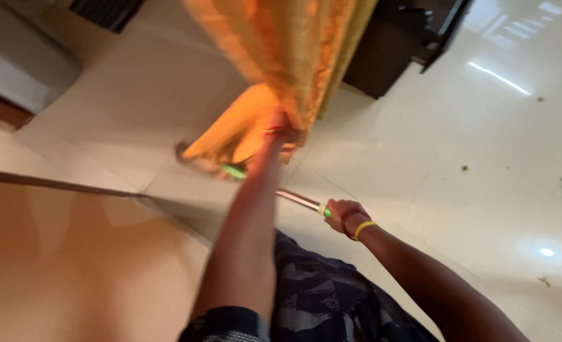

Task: The person sweeps scattered debris across a tiled floor using a long-handled broom, moving around furniture and curtains to gather the pieces. They sweep near a counter, a doorway, and under a table, pushing the debris along the floor.

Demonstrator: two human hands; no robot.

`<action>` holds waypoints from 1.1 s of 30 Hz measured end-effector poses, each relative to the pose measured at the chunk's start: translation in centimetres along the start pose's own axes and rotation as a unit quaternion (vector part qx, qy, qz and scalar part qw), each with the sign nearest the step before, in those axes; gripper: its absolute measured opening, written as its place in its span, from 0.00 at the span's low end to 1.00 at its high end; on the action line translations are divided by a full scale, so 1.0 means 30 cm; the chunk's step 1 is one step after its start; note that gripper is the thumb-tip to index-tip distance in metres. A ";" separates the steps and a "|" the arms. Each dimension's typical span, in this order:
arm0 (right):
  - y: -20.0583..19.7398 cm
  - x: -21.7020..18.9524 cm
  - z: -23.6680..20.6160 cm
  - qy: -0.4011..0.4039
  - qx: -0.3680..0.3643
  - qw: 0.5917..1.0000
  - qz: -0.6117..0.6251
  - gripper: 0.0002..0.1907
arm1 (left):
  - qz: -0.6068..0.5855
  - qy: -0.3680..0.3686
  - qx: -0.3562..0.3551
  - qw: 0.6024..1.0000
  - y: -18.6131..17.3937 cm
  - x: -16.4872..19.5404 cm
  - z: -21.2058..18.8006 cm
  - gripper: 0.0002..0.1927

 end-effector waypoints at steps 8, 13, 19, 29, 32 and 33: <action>0.214 -0.445 0.434 -0.188 0.047 0.980 0.053 0.20 | 0.108 0.175 -0.273 0.940 0.179 0.302 -0.240 0.54; 0.032 -0.442 0.672 -0.160 0.058 0.985 -0.013 0.20 | 0.134 0.181 -0.244 0.943 0.106 0.005 -0.063 0.57; -0.207 -0.507 0.864 -0.133 0.051 0.988 -0.056 0.19 | 0.091 -0.099 -0.029 0.990 -0.262 -0.706 0.004 0.36; -0.560 -0.276 1.148 0.124 0.026 0.988 0.091 0.28 | 0.089 -0.284 0.023 0.954 -0.620 -1.021 -0.080 0.48; -0.651 -0.252 1.198 0.072 0.124 0.986 0.081 0.28 | 0.081 -0.307 0.020 0.948 -0.649 -1.053 -0.032 0.48; -0.682 -0.258 1.203 0.042 0.174 0.981 0.073 0.29 | 0.080 -0.310 0.022 0.947 -0.668 -1.063 0.014 0.48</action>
Point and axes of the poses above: each hand's wrist, its own z-axis towards the middle knuckle, its own y-axis out of the palm, x = y × z, the point moved 5 cm from there along z, towards the middle knuckle, and after that the axes turned 4 degrees about -y, right-handed, at the moved point
